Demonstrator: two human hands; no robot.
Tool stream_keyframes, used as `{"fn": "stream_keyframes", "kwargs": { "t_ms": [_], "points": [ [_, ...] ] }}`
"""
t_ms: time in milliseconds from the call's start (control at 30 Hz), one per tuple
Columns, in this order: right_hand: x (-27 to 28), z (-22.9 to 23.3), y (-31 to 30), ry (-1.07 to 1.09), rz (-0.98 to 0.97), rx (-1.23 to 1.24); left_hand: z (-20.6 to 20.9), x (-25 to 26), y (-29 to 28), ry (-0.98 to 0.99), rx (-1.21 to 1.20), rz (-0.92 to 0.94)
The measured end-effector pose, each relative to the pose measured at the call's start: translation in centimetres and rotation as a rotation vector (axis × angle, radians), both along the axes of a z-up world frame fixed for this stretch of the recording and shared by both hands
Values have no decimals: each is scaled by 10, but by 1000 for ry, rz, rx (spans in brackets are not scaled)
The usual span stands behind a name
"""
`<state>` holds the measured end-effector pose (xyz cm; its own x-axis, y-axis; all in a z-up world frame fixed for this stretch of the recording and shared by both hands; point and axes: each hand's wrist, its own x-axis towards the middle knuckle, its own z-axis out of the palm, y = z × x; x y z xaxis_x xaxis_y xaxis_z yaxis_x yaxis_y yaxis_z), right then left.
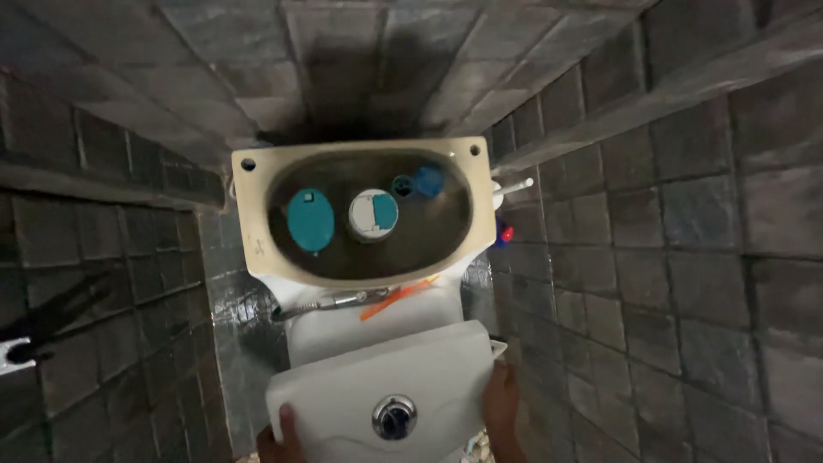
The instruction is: Clean the inside of a toilet tank and bowl using a brush and water sprayer
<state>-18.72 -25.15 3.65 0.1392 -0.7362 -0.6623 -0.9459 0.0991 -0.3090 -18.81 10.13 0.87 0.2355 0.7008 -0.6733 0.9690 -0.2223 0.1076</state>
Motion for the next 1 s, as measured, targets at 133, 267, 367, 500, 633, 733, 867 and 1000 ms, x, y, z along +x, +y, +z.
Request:
{"fn": "stream_keyframes", "kwargs": {
  "t_ms": [133, 267, 367, 500, 633, 733, 867, 1000],
  "points": [
    [-54, -94, -26, 32, 85, -39, -49, -14, 17, 84, -39, 48],
    [-57, -151, -43, -2, 591, -251, -56, 2, 19, 15, -121, 34],
    [-74, -208, -64, -29, 518, -270, -54, 11, 14, 42, -105, 61],
    [-60, -184, -53, -138, 674, -431, -56, -2, 13, -117, -89, 55],
    [-5, -100, -10, -15, 253, -131, -57, -10, 12, -201, -61, 29],
    [-9, -106, -15, -126, 246, -181, -48, 2, 11, -307, -101, 15],
    [-15, -106, -24, 15, 366, -119, -44, 0, 15, -179, -183, 22],
    [-6, -73, -10, -370, 403, -286, -51, 1, 22, 39, -266, 99]
  ]
}}
